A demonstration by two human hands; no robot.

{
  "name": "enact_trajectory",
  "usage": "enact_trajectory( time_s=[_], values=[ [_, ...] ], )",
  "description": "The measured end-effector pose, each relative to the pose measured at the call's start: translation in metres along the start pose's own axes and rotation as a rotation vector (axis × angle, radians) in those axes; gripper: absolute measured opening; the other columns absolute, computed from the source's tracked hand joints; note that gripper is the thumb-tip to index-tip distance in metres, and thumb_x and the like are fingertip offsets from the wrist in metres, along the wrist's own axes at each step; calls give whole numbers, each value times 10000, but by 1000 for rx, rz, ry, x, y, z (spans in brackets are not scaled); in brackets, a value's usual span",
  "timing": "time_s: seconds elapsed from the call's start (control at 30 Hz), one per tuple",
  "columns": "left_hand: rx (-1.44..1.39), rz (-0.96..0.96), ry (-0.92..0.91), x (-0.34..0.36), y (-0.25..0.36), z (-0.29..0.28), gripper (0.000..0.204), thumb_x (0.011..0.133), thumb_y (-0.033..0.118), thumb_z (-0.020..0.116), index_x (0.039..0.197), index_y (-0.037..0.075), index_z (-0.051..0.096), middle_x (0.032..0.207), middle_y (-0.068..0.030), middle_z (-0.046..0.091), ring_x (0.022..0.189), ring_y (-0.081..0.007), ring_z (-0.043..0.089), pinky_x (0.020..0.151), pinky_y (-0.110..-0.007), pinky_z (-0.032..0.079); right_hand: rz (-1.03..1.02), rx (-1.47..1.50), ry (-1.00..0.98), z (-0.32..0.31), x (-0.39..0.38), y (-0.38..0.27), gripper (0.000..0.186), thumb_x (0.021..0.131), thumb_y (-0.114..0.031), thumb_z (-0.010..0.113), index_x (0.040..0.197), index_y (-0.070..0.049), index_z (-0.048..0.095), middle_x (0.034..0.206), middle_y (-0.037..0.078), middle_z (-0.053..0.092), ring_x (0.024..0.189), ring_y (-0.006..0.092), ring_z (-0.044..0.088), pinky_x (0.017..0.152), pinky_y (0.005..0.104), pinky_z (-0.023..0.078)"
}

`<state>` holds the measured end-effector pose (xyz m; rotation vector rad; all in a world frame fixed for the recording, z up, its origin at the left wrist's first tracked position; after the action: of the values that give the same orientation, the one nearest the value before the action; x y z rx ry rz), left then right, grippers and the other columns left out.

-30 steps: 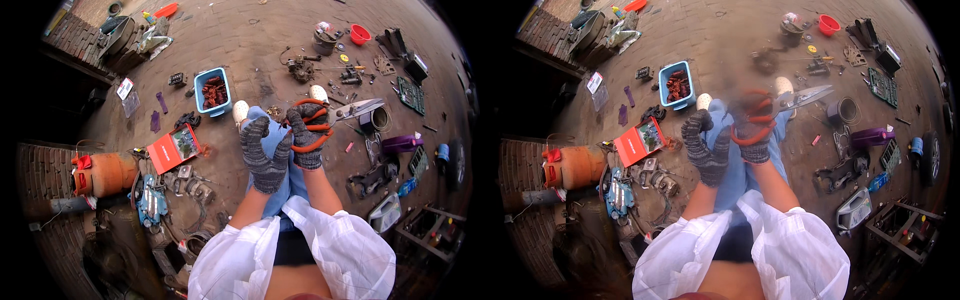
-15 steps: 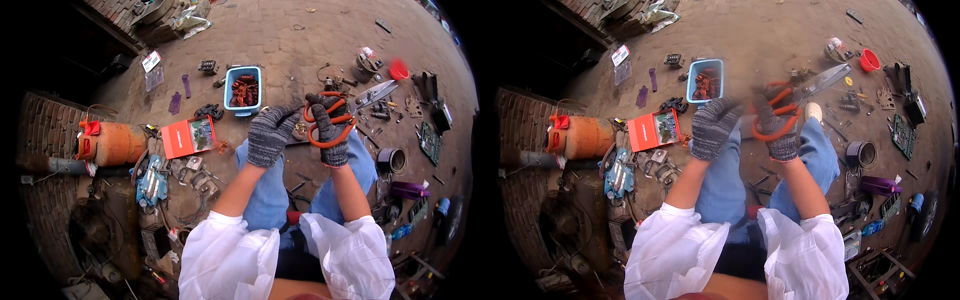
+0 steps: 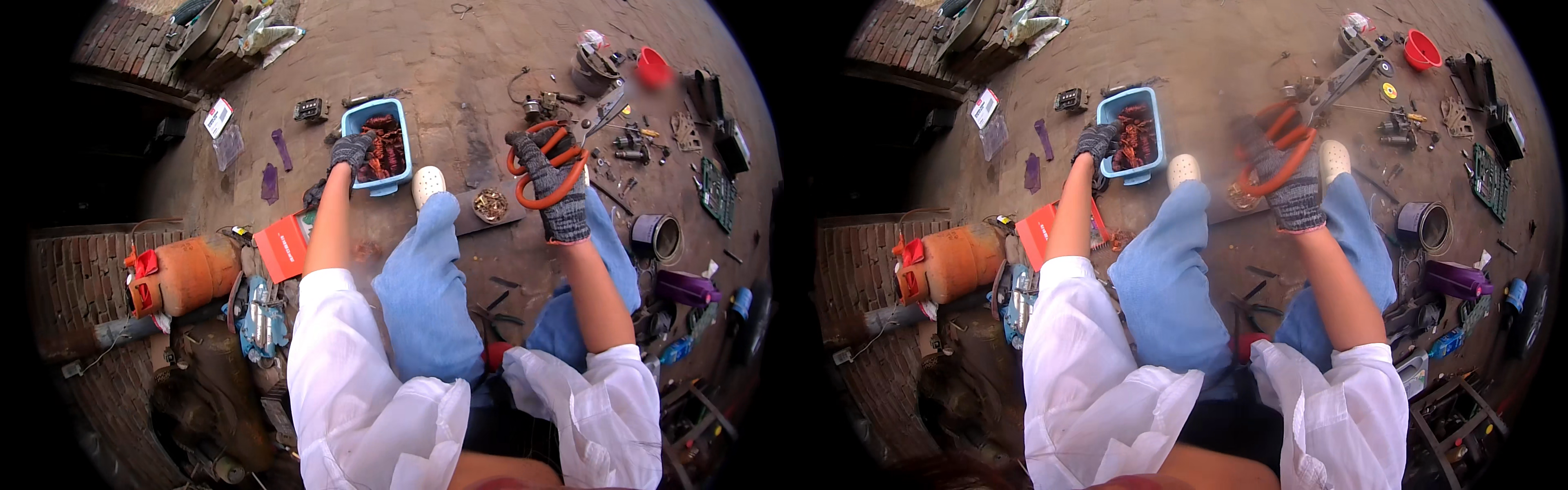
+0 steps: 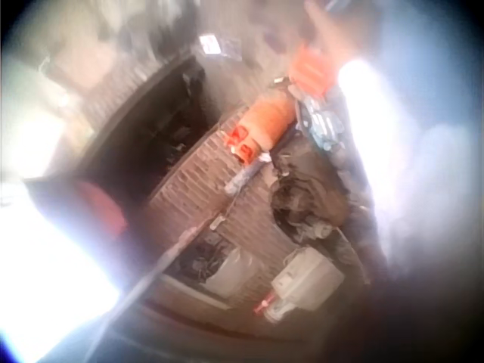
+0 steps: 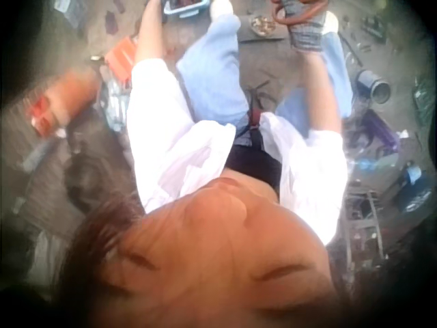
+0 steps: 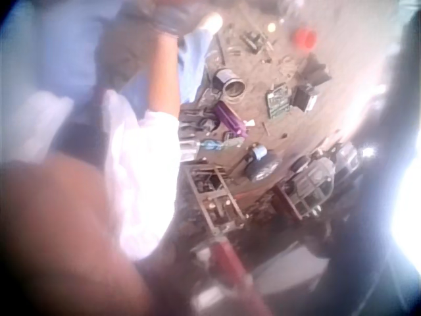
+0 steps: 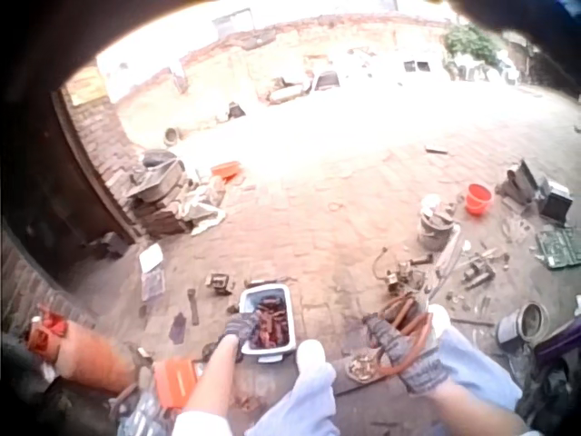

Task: The person sits on the ground and uses orange-handled scissors to trim the stems off red chilies, placing the trimmed pieces into a blue plastic container.

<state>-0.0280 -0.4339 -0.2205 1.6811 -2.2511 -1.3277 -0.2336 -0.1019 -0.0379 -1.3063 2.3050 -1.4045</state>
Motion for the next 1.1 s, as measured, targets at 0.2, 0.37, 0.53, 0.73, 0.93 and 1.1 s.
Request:
enact_trajectory(
  time_s=[0.2,0.37,0.53,0.73,0.93,1.1],
  values=[
    [-336,-202,-85,41,-21,15,244,823,310,433,830,104,563,627,-5,546,465,-92,459,412,-229,362,118,91,-71,-7,21,-1,366,567,-180,528,931,-132,537,890,64,538,805,322,503,697,458,377],
    [-249,-118,-193,26,14,29,239,804,308,466,841,102,581,653,-9,556,503,-98,481,448,-228,383,30,30,-32,-16,34,2,315,616,-162,546,925,-103,527,848,75,530,757,239,502,621,343,401],
    [220,67,-396,-14,70,42,293,786,310,492,867,50,598,720,-56,596,575,-136,543,534,-270,441,-94,277,44,-32,54,-16,214,626,-129,567,838,-96,564,713,16,538,644,163,517,536,276,404],
    [722,155,-891,-81,66,189,492,731,423,530,919,-29,569,826,-140,599,669,-202,590,596,-306,474,-7,177,103,-64,63,-1,191,650,-104,576,840,-78,583,717,20,553,669,137,527,573,256,409],
    [679,266,-703,-54,-76,319,542,716,456,538,921,-45,558,851,-164,589,695,-213,597,588,-312,476,-52,-58,198,-66,63,9,183,715,-151,612,820,-4,585,746,35,581,680,101,529,602,236,411],
    [458,14,-702,-108,-48,364,354,781,300,460,898,-14,573,826,-129,602,696,-204,593,593,-327,464,-22,-193,259,-85,50,51,234,692,-166,605,870,-18,566,805,60,561,739,129,510,666,266,380]
  ],
)
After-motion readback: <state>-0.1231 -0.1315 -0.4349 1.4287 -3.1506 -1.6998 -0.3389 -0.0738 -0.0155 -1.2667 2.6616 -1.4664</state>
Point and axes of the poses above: each hand's wrist, its own x-axis towards the middle knuckle, its own z-axis out of the palm, y = z × x, the point moved 10 cm from there along x, towards the middle knuckle
